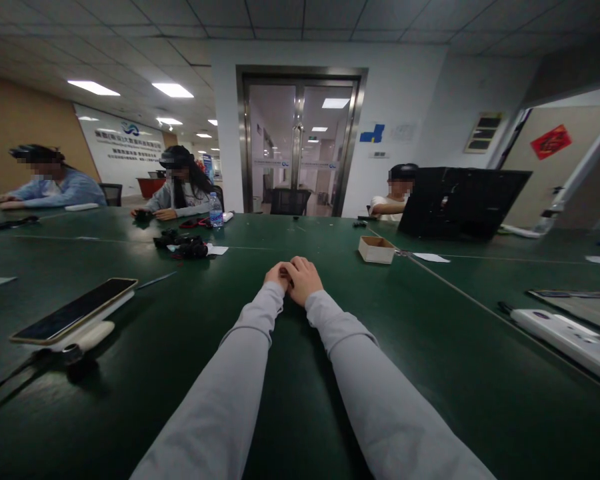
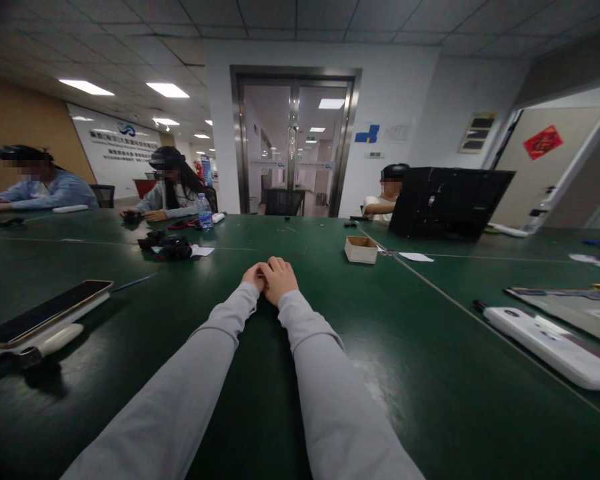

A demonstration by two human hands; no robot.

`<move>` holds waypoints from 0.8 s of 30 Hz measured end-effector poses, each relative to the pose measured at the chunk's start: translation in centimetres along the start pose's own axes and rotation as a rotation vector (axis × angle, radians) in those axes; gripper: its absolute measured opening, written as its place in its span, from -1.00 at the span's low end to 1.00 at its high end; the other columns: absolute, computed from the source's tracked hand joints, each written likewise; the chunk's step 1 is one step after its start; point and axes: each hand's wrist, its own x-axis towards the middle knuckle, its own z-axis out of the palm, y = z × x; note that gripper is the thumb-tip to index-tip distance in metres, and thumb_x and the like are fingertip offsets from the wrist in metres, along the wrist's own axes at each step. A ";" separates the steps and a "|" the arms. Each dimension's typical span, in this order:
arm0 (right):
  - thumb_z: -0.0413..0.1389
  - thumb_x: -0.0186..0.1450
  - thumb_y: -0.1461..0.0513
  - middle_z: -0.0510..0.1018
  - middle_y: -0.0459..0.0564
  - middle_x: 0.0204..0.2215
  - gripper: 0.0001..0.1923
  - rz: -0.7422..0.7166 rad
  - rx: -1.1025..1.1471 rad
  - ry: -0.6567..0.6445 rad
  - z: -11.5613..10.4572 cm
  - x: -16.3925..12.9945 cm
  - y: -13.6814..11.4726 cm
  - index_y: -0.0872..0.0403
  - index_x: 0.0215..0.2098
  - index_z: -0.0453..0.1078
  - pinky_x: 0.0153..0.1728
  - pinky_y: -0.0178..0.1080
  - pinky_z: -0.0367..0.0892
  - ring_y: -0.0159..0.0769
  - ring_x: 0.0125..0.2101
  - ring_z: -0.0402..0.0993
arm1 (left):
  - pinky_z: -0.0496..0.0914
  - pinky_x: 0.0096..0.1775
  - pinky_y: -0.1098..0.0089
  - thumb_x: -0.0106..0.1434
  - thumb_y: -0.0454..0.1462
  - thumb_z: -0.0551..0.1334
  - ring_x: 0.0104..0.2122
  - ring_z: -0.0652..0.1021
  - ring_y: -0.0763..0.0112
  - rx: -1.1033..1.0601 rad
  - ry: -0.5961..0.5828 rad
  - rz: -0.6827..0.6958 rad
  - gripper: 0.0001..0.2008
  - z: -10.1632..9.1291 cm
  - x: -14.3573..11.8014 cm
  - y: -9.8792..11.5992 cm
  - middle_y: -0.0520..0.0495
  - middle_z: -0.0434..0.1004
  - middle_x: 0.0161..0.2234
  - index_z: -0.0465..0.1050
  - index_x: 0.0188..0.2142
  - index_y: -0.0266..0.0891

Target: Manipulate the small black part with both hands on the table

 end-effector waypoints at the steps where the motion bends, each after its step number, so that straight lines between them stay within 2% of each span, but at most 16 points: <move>1: 0.11 0.04 0.31 0.30 0.08 -0.19 -0.57 0.048 0.022 0.019 0.2 -0.1 0.2 0.06 -0.09 0.26 -0.18 -0.17 0.16 -0.15 -0.15 0.18 | 0.38 -0.28 0.40 -0.12 -0.48 0.25 -0.44 0.47 0.43 0.040 0.014 0.009 -0.83 -0.1 0.0 0.1 0.01 0.45 -0.52 0.42 -0.47 -0.28; 4: 0.17 0.02 0.24 0.36 0.05 -0.21 -0.47 0.294 0.155 -0.010 1.4 -0.2 1.4 0.06 -0.03 0.21 -0.23 -0.20 0.22 -0.20 -0.21 0.28 | 0.39 -0.36 0.44 -0.03 -0.42 0.22 -0.48 0.46 0.48 0.080 0.069 -0.027 -0.84 -0.1 -0.2 0.6 -0.02 0.46 -0.48 0.41 -0.38 -0.27; 6: 0.17 0.04 0.20 0.43 0.00 -0.29 -0.56 0.413 0.274 -0.096 2.4 -0.3 2.5 0.06 -0.10 0.27 -0.26 -0.23 0.26 -0.27 -0.28 0.34 | 0.38 -0.44 0.48 0.02 -0.40 0.20 -0.54 0.44 0.53 0.003 0.095 -0.102 -0.83 0.3 -0.3 1.2 -0.03 0.45 -0.49 0.40 -0.33 -0.29; 9: 0.17 0.05 0.21 0.48 -0.07 -0.38 -0.77 0.443 0.431 -0.131 3.5 -0.5 4.0 0.06 -0.29 0.36 -0.27 -0.28 0.28 -0.34 -0.34 0.39 | 0.36 -0.51 0.53 0.03 -0.41 0.21 -0.59 0.41 0.59 -0.156 0.095 -0.175 -0.83 0.7 -0.7 2.1 -0.03 0.44 -0.50 0.39 -0.32 -0.33; 14: 0.20 -0.02 0.24 0.47 -0.13 -0.51 -0.77 0.525 0.685 -0.002 4.0 -0.8 4.7 0.11 -0.36 0.36 -0.38 -0.32 0.33 -0.40 -0.47 0.41 | 0.42 -0.40 0.47 -0.02 -0.43 0.25 -0.52 0.47 0.55 -0.340 0.024 -0.214 -0.79 -0.3 -1.1 2.5 -0.03 0.45 -0.48 0.39 -0.32 -0.33; 19: 0.20 -0.02 0.33 0.41 -0.19 -0.66 -0.74 0.667 1.010 -0.017 3.6 -0.8 4.5 0.14 -0.33 0.34 -0.60 -0.40 0.32 -0.45 -0.66 0.40 | 0.40 -0.20 0.35 -0.15 -0.35 0.36 -0.40 0.51 0.44 -0.284 -0.050 -0.100 -0.72 -1.1 -0.6 1.5 -0.07 0.50 -0.47 0.42 -0.37 -0.34; 21: 0.21 -0.03 0.38 0.40 -0.19 -0.68 -0.71 0.694 1.135 -0.035 3.3 -0.8 4.4 0.15 -0.32 0.33 -0.64 -0.41 0.33 -0.43 -0.68 0.41 | 0.39 -0.18 0.34 -0.18 -0.33 0.37 -0.39 0.51 0.43 -0.257 -0.049 -0.074 -0.70 -1.0 -0.4 1.0 -0.07 0.50 -0.47 0.42 -0.38 -0.34; 24: 0.21 -0.04 0.44 0.41 -0.16 -0.69 -0.70 0.729 1.278 -0.049 2.7 -0.8 4.5 0.17 -0.32 0.33 -0.61 -0.41 0.38 -0.39 -0.64 0.45 | 0.40 -0.22 0.33 -0.20 -0.32 0.38 -0.40 0.51 0.42 -0.270 -0.043 -0.109 -0.68 -0.8 -0.1 0.4 -0.08 0.50 -0.46 0.40 -0.39 -0.33</move>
